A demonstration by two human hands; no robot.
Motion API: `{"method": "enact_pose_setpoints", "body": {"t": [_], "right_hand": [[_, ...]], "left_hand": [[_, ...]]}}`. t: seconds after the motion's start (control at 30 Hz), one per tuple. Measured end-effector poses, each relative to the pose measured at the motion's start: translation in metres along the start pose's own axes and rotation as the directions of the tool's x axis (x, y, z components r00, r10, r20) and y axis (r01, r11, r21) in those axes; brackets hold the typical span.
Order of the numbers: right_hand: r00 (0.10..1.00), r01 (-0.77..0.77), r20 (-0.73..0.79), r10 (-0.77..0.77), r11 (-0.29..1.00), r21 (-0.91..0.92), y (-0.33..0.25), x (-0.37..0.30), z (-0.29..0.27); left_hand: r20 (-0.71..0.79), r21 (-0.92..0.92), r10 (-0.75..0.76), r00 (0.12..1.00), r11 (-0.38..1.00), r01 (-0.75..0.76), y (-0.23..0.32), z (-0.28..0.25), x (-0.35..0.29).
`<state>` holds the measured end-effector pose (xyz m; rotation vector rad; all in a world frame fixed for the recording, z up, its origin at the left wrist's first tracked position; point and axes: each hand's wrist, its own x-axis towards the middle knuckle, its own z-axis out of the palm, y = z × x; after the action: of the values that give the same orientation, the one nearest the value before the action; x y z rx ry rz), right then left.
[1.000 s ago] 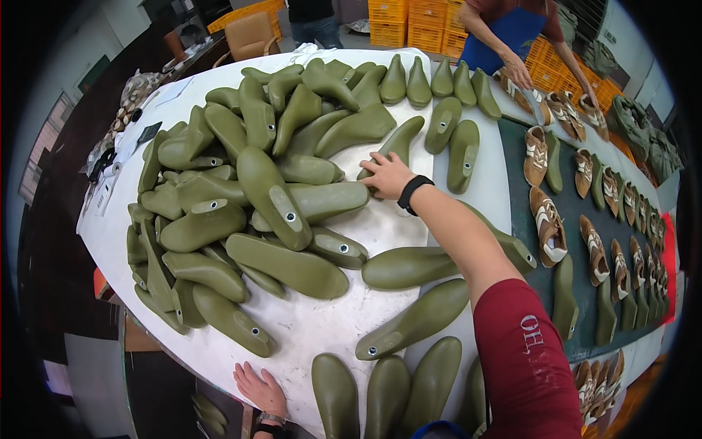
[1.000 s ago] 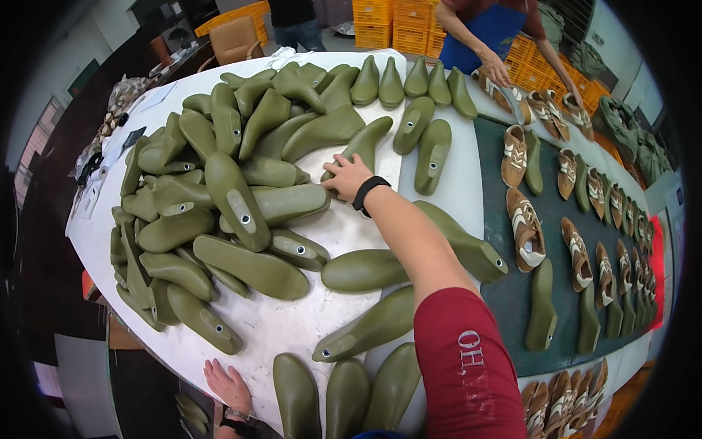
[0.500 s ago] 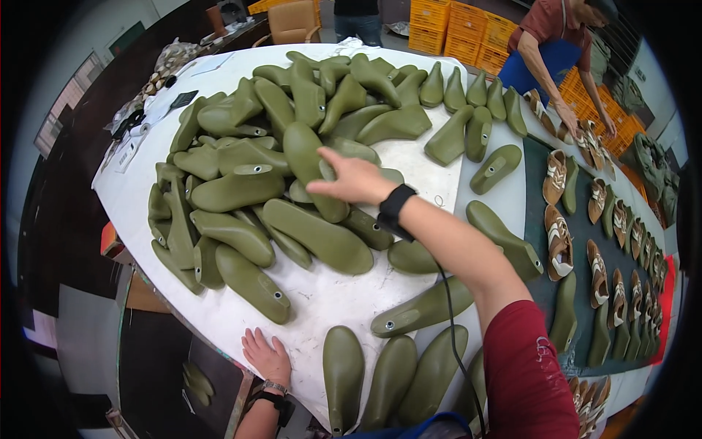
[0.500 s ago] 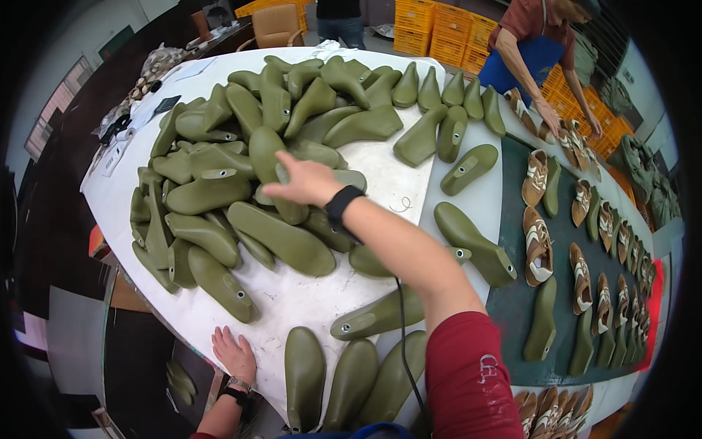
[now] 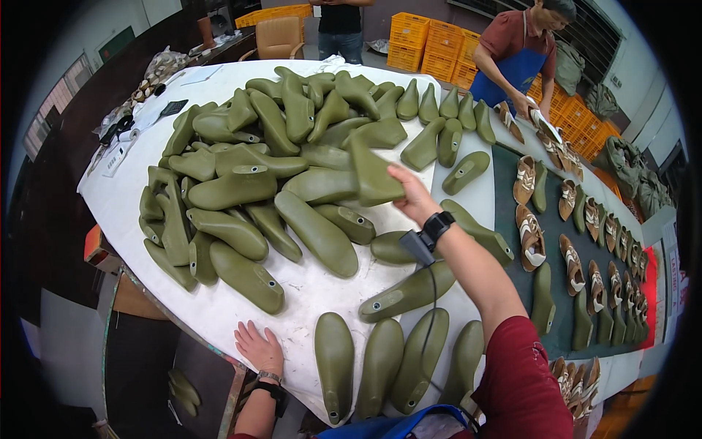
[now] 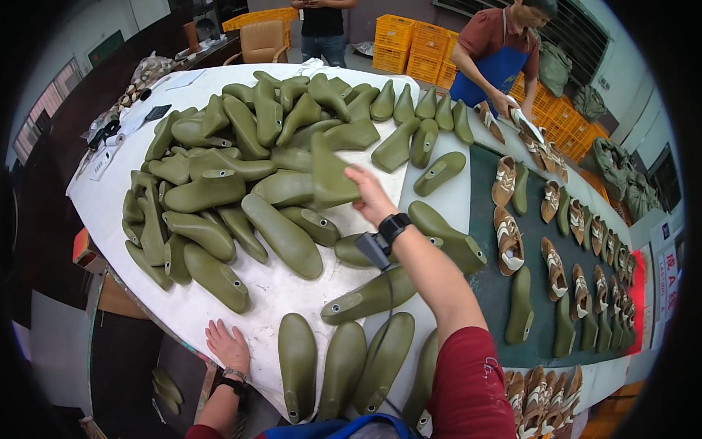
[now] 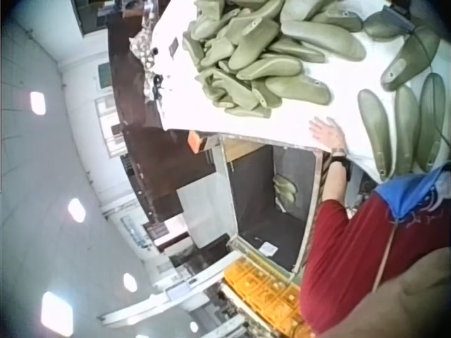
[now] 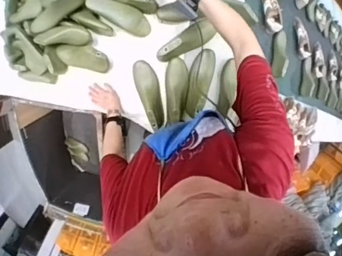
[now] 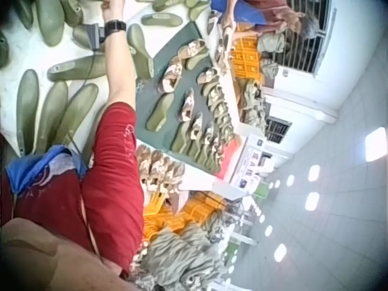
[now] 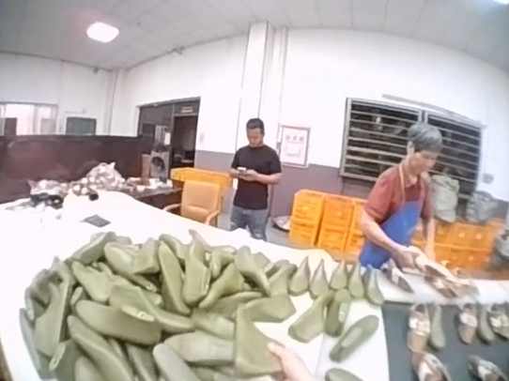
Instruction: The worker is assembling shoes by placing uppers onto shoe lasts and organizing them on a conveyor belt.
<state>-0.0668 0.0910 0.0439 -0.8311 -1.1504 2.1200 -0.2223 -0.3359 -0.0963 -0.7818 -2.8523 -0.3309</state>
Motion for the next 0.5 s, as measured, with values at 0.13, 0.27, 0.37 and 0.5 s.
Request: {"method": "enact_pose_setpoints", "body": {"t": [0.13,0.27,0.37,0.5], "right_hand": [[0.861,0.054,-0.4,-0.313,0.84,-0.54,-0.039,0.029,-0.049],[0.827,-0.171,-0.101,-0.552,-0.078,-0.982,-0.061,0.074,-0.076],[0.897,-0.068,0.11,-0.428,-0.378,-0.923,-0.05,0.116,-0.043],[0.825,0.252,0.519,-0.225,-0.675,-0.694,0.001,0.18,-0.002]], "left_hand": [[0.03,-0.03,0.005,1.0,1.0,-0.004,0.002,0.0,0.0],[0.053,0.0,-0.014,0.998,1.0,0.014,-0.003,-0.001,-0.001],[0.074,0.005,-0.006,0.997,1.0,0.006,0.001,-0.003,0.0],[0.118,0.009,0.003,0.993,1.0,-0.004,0.006,-0.007,0.003]]}}
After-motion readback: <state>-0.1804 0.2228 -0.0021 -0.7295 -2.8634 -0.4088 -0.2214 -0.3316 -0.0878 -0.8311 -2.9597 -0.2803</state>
